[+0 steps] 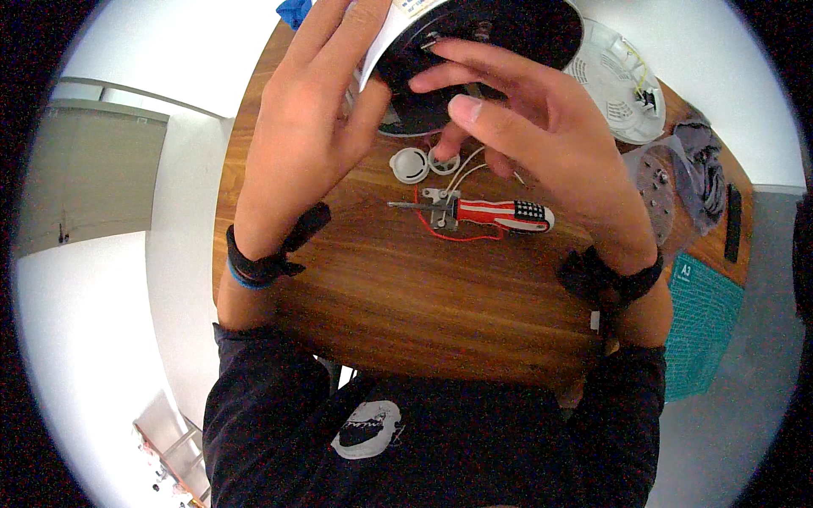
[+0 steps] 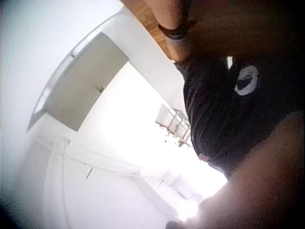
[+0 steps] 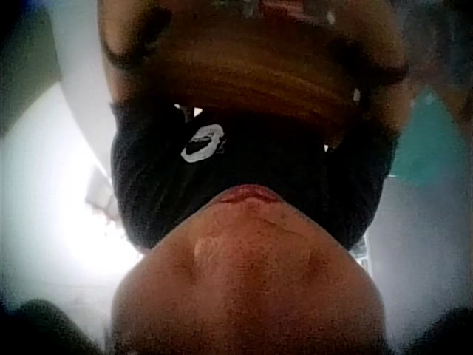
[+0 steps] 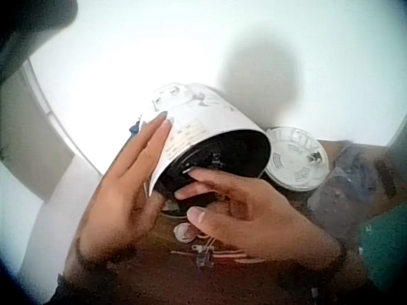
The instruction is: The person disassembles a white appliance, likely a rice cooker, by removing the lid and internal components. They use a screwdriver to loosen screws and a cloth to wipe the metal heating element and other parts. The person then reassembles the appliance by placing the components back inside and closing the lid.
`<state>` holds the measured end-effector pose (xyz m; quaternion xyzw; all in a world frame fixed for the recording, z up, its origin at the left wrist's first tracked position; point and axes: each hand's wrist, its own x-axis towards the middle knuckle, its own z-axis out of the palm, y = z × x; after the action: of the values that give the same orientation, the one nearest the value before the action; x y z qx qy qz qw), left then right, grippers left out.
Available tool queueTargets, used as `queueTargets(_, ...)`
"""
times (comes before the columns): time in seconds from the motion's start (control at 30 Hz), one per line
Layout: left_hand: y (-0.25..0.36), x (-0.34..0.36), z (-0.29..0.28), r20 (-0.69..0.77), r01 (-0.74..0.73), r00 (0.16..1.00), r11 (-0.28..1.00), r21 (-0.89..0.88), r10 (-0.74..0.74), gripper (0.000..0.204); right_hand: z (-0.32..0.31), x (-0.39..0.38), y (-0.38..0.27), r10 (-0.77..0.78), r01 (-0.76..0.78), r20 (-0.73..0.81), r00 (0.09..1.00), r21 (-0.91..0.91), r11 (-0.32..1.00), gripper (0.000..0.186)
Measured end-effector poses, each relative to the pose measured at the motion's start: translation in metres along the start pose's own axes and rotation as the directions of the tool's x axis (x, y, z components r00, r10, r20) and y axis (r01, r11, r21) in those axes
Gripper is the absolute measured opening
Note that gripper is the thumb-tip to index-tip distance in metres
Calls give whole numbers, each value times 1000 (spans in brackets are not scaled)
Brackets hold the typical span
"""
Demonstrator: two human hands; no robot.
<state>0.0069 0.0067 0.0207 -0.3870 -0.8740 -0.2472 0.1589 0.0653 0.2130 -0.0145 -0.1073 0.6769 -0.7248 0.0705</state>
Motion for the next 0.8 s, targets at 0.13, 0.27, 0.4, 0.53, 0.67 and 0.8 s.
queueTargets(0.13, -3, 0, -5, 46, -33, 999, 997, 72, 29, 83, -19, 0, 13, -71, 80, 50, 996, -236, 968, 50)
queueTargets(0.27, -6, -1, 1, -16, -107, 994, 990, 88, 109, 79, -23, -2, 8, -66, 77, 45, 997, -332, 940, 49)
queueTargets(0.4, -26, -9, 15, -100, -136, 984, 983, 127, 149, 70, -23, -3, 5, -85, 83, 18, 996, -474, 877, 47)
queueTargets(0.53, -26, -11, 21, -195, -122, 970, 985, 119, 143, 63, -32, -9, 10, -148, 143, 51, 988, -669, 729, 50)
queueTargets(0.67, -28, -10, 22, -233, -89, 966, 989, 114, 114, 60, -35, -9, 11, -269, 151, -36, 963, -752, 642, 42)
queueTargets(0.8, -32, -10, 24, -279, -71, 955, 989, 131, 105, 55, -32, -4, -5, -397, 214, -30, 917, -805, 554, 35)
